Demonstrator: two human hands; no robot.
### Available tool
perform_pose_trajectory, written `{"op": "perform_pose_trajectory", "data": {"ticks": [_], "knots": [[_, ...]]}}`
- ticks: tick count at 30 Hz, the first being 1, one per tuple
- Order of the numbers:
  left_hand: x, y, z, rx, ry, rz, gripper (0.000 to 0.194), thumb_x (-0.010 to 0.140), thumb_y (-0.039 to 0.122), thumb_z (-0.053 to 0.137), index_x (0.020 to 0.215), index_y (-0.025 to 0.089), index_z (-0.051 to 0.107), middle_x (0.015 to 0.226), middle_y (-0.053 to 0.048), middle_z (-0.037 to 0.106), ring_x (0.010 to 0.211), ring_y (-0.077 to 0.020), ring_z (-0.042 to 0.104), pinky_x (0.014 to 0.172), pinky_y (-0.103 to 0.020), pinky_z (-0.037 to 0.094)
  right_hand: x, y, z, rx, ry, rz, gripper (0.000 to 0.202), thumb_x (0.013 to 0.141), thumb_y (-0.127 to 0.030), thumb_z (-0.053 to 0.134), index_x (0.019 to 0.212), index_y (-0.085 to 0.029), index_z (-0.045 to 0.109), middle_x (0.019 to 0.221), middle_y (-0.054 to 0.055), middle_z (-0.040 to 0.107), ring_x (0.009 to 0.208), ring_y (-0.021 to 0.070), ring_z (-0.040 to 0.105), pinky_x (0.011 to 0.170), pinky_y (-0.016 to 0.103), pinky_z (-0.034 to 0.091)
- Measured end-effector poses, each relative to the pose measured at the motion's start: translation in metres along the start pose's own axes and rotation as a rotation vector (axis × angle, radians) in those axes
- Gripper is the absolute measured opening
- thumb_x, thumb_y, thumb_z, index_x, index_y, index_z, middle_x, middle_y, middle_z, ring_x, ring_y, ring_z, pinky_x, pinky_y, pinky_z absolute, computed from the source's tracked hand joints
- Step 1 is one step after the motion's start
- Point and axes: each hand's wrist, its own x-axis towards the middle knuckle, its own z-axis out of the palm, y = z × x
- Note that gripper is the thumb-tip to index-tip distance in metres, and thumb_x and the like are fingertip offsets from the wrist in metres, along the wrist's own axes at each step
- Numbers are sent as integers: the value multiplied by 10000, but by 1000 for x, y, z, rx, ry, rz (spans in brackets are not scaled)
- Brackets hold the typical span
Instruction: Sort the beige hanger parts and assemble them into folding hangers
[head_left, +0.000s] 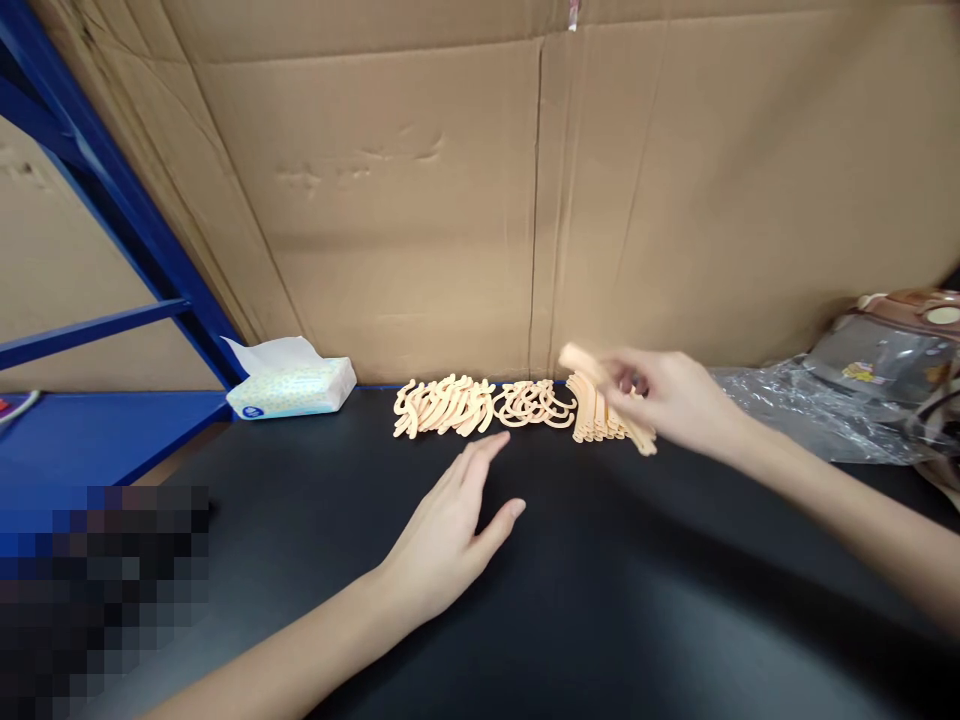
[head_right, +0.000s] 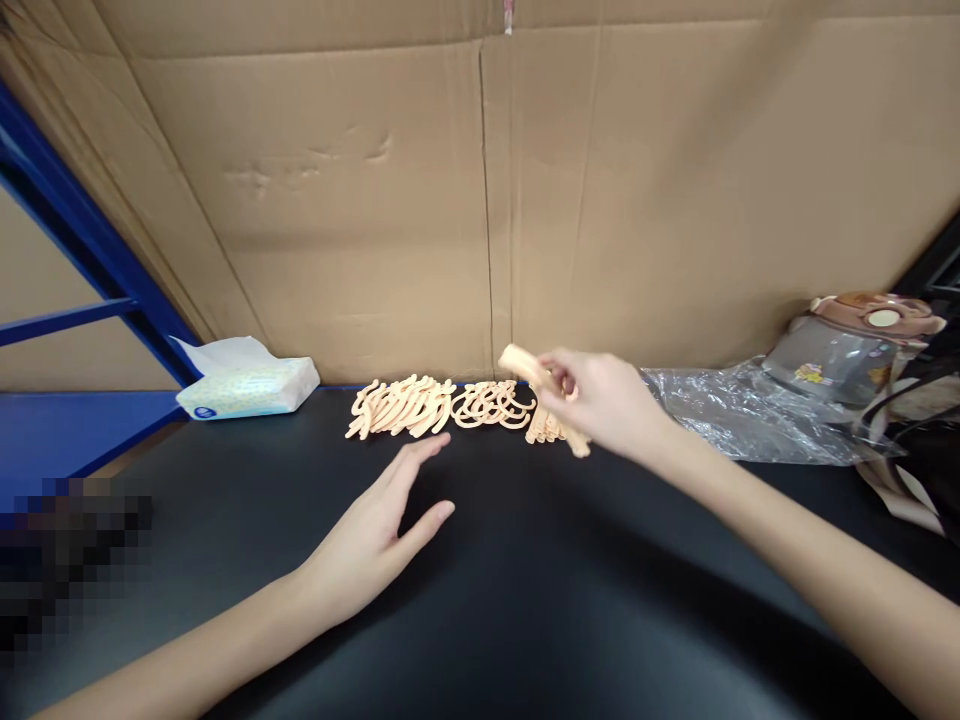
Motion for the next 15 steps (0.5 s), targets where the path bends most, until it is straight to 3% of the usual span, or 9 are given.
{"op": "perform_pose_trajectory", "data": {"ticks": [3, 7, 11, 15], "knots": [[0, -1, 0, -54, 87, -21, 599, 917, 448, 482, 1411, 261, 200, 1458, -69, 352, 1329, -222, 364, 1093, -412, 354, -28, -28, 18, -78, -119, -271, 177, 798, -229, 532, 920, -199, 655, 813, 23, 672, 739, 178, 615, 631, 276, 427], [1, 2, 0, -34, 92, 91, 595, 850, 459, 601, 1338, 269, 318, 1320, -49, 494, 1205, -218, 468, 1014, -402, 397, -54, -42, 42, -71, -171, -475, 330, 831, -195, 519, 1147, -150, 599, 865, 54, 659, 786, 188, 599, 690, 305, 447], [2, 6, 0, 18, 78, 167, 360, 857, 363, 620, 1176, 257, 489, 1068, -11, 611, 955, -190, 555, 819, -357, 433, -60, -43, 50, -34, -169, -525, 266, 869, -192, 493, 1106, -176, 612, 843, 39, 636, 781, 178, 571, 715, 311, 446], [4, 8, -1, 38, 51, 125, 211, 856, 288, 620, 1054, 232, 576, 975, -2, 627, 865, -179, 551, 750, -341, 401, -62, -44, 52, 25, -122, -558, 239, 895, -205, 472, 1085, -161, 610, 799, 32, 611, 747, 168, 552, 687, 303, 445]]}}
